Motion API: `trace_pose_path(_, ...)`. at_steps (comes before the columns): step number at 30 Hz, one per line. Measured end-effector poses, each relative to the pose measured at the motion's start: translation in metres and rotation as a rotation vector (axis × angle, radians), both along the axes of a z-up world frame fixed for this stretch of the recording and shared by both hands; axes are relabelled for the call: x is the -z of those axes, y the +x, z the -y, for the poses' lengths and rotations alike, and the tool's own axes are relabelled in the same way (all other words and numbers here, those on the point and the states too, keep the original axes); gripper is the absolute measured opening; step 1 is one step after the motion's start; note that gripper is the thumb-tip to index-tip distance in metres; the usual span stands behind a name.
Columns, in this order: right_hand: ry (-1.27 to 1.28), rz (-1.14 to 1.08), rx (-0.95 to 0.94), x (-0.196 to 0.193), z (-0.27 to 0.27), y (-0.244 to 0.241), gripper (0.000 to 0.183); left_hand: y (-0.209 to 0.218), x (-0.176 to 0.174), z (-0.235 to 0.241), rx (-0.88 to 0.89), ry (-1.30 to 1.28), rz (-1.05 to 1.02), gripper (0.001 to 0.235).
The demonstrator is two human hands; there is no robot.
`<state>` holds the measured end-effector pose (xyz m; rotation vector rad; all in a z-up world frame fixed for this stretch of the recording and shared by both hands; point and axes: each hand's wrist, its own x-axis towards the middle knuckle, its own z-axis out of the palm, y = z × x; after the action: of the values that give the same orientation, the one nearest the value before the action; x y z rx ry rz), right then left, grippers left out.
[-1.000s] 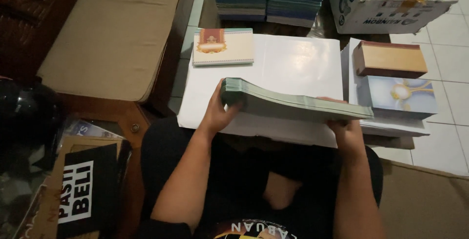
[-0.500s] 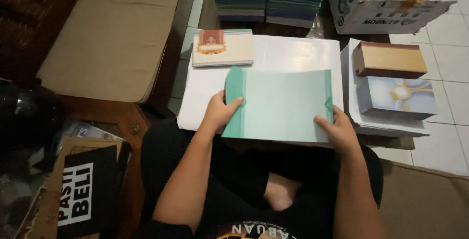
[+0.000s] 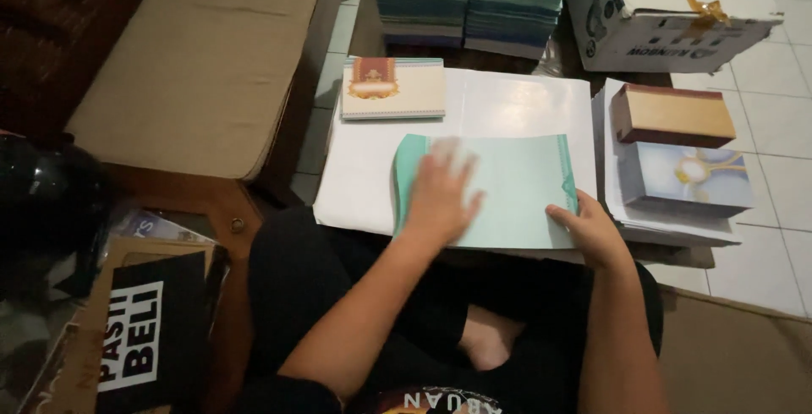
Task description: A person sitting on the floor inserts cards into light blue folders and smooths them flat on a table.
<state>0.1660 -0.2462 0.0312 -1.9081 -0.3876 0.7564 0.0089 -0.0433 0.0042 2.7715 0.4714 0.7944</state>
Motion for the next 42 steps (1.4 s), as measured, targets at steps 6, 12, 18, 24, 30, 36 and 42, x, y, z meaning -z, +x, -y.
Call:
trace_pose_path(6, -0.035, 0.000, -0.002, -0.002, -0.003, -0.003, 0.054, 0.010, 0.019, 0.012, 0.168, -0.012, -0.195, 0.059)
trace_pose_path(12, -0.219, 0.244, 0.035, -0.041, -0.008, -0.039, 0.060, 0.007, 0.009, 0.013, 0.153, -0.061, -0.269, 0.064)
trace_pose_path(18, -0.344, 0.368, -0.002, -0.008, -0.003, -0.026, 0.070, 0.006, 0.008, 0.014, 0.138, -0.051, -0.264, 0.064)
trace_pose_path(24, -0.300, 0.346, 0.092, 0.022, 0.004, 0.003, 0.060, 0.008, 0.013, 0.013, 0.138, -0.080, -0.256, 0.066)
trace_pose_path(30, -0.277, 0.369, 0.099, 0.026, 0.005, 0.005, 0.057, 0.010, 0.020, 0.013, 0.128, -0.050, -0.215, 0.065)
trace_pose_path(36, -0.278, 0.327, 0.141, 0.015, 0.001, 0.004, 0.049, 0.013, 0.024, 0.011, 0.124, -0.004, -0.242, 0.066)
trace_pose_path(42, -0.232, 0.351, 0.164, 0.035, 0.003, 0.011, 0.047, 0.014, 0.025, 0.012, 0.123, -0.004, -0.260, 0.067)
